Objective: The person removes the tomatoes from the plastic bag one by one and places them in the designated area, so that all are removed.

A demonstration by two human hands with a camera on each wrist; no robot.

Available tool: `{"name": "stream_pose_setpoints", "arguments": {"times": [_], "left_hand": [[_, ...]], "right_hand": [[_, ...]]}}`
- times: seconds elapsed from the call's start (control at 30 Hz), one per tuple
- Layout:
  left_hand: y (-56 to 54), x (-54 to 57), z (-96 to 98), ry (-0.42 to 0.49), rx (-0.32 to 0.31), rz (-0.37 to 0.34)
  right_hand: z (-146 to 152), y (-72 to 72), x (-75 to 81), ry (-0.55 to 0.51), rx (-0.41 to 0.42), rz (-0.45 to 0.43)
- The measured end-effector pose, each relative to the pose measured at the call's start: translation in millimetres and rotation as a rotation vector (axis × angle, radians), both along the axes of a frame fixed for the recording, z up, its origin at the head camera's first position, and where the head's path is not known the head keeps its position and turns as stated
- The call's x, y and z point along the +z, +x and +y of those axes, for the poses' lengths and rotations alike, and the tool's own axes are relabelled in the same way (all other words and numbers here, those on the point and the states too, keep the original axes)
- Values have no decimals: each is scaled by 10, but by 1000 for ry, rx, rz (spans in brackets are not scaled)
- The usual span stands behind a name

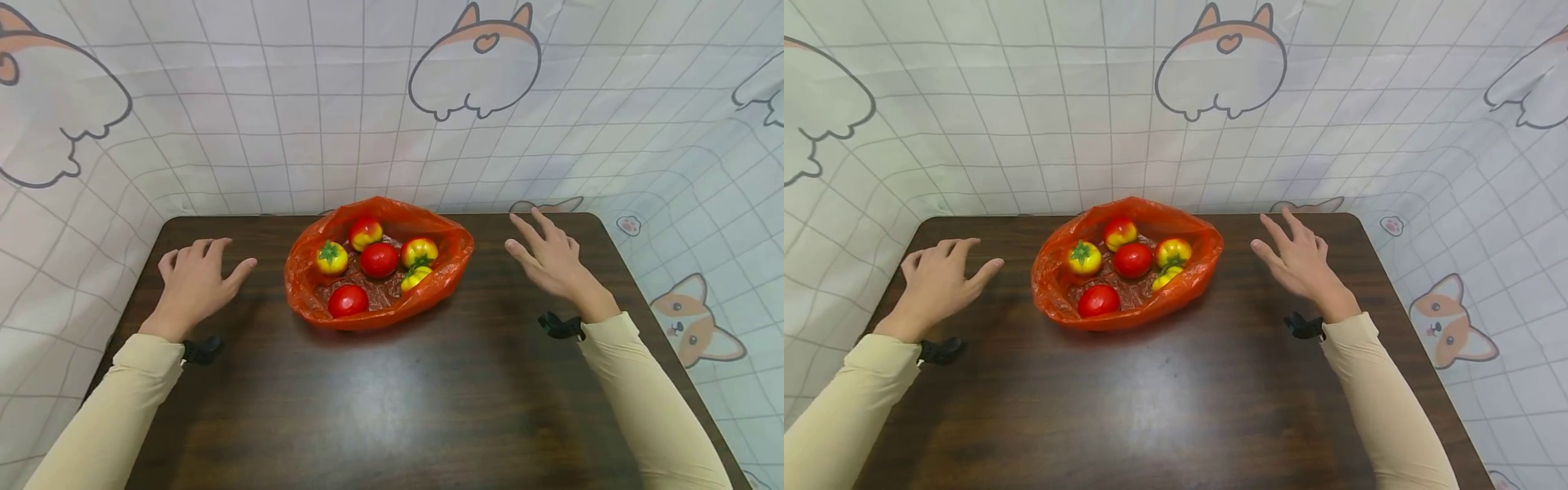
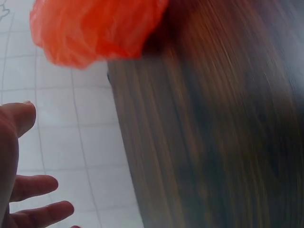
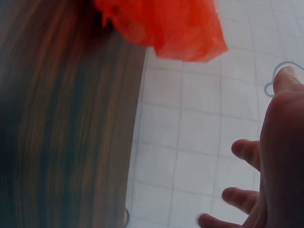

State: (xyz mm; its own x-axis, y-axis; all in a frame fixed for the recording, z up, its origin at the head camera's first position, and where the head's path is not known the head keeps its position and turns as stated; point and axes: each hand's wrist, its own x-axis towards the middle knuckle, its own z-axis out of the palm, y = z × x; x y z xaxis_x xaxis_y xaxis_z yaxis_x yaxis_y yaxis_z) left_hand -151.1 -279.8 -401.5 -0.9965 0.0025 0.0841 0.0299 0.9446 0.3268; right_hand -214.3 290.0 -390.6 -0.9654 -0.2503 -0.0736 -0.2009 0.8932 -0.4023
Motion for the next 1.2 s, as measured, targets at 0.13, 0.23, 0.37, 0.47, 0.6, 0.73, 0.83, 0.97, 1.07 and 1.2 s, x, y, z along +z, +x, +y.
{"name": "stream_pose_setpoints", "arguments": {"times": [0.13,0.23,0.37,0.47,0.6,0.73,0.83,0.97,1.07,1.2], "left_hand": [[-51,-9,108,91,-22,-83],[-79,-20,177,183,-44,-127],[-103,-52,242,296,-53,-160],[-127,-80,283,363,-52,-187],[-161,-124,335,513,-53,-270],[-187,-166,384,712,-52,-347],[-202,-180,419,811,-56,-377],[-229,-198,454,839,-51,-411],[-248,-237,471,842,-52,-422],[-256,-313,503,927,-57,-426]], "right_hand": [[-107,-68,-30,-133,5,-32],[-175,-123,-65,-211,0,-45],[-279,-175,-96,-300,-13,-97],[-364,-203,-117,-398,-27,-153],[-468,-244,-155,-551,-42,-220],[-549,-273,-188,-673,-61,-286],[-590,-282,-208,-731,-71,-316],[-623,-293,-246,-755,-88,-352],[-641,-308,-296,-735,-99,-389],[-664,-315,-369,-735,-106,-427]]}}
